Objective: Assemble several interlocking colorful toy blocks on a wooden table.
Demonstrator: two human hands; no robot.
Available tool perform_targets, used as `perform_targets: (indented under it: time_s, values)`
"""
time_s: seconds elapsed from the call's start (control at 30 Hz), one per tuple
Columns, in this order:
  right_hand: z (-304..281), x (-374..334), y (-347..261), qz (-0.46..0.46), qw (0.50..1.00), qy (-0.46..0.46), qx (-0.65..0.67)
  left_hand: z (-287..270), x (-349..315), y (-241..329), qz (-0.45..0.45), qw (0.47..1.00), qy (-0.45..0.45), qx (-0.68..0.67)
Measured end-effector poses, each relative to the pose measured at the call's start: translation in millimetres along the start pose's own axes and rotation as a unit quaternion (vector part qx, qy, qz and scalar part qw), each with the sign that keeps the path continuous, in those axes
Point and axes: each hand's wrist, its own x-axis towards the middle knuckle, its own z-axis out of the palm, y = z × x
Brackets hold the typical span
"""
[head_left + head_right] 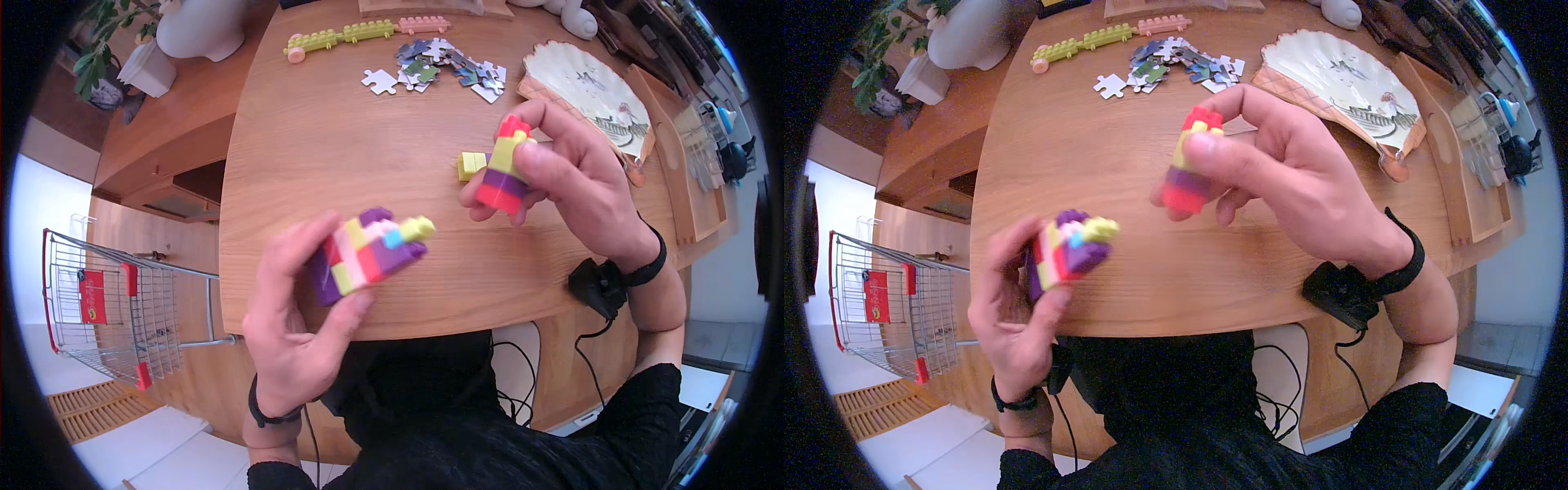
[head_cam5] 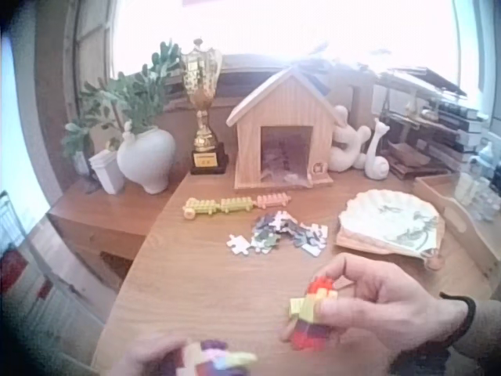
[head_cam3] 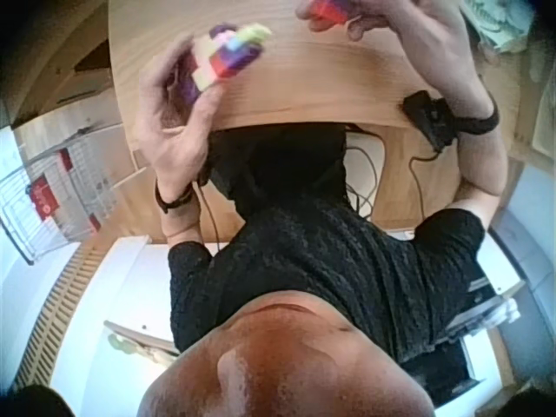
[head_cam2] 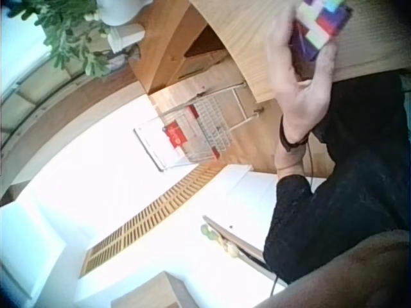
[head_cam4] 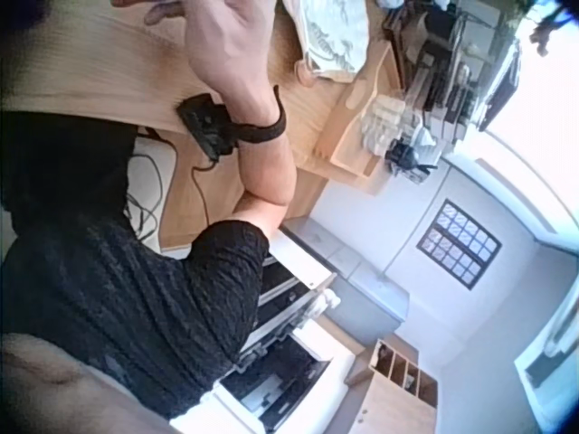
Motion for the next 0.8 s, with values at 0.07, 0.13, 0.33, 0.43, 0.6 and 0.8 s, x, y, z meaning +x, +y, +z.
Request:
perform_targets:
  time_s: [0.07, 0.13, 0.33, 0.43, 0.6, 0.8]
  values:
    - [-0.3, 1.1, -0.5, -0.011, 1.000, 0.012, -0.022, 0.3, 0.8, 0.9, -0.029, 0.995, 0.032, -0.094]
    - [-1.4, 0.2, -4.5, 0.038, 0.998, 0.000, 0.053, -2.2, -0.9, 1.7, -0.054, 0.986, 0.057, -0.148]
    - [-5.6, 0.0, -6.9, 0.054, 0.993, -0.021, 0.103, 1.6, -6.5, 15.2, -0.107, 0.942, 0.026, -0.318]
    - [-5.0, 1.2, -1.2, 0.035, 0.995, -0.024, 0.091, 9.2, -5.2, 9.5, -0.074, 0.971, 0.025, -0.224]
    - [-0.1, -1.2, 1.1, 0.012, 0.996, -0.037, 0.075, 10.4, 0.9, 4.8, 0.062, 0.990, -0.007, 0.123]
    - [-0.2, -2.4, 4.3, -0.060, 0.997, -0.032, 0.047, 13.7, 4.9, 2.1, 0.110, 0.960, -0.064, 0.251]
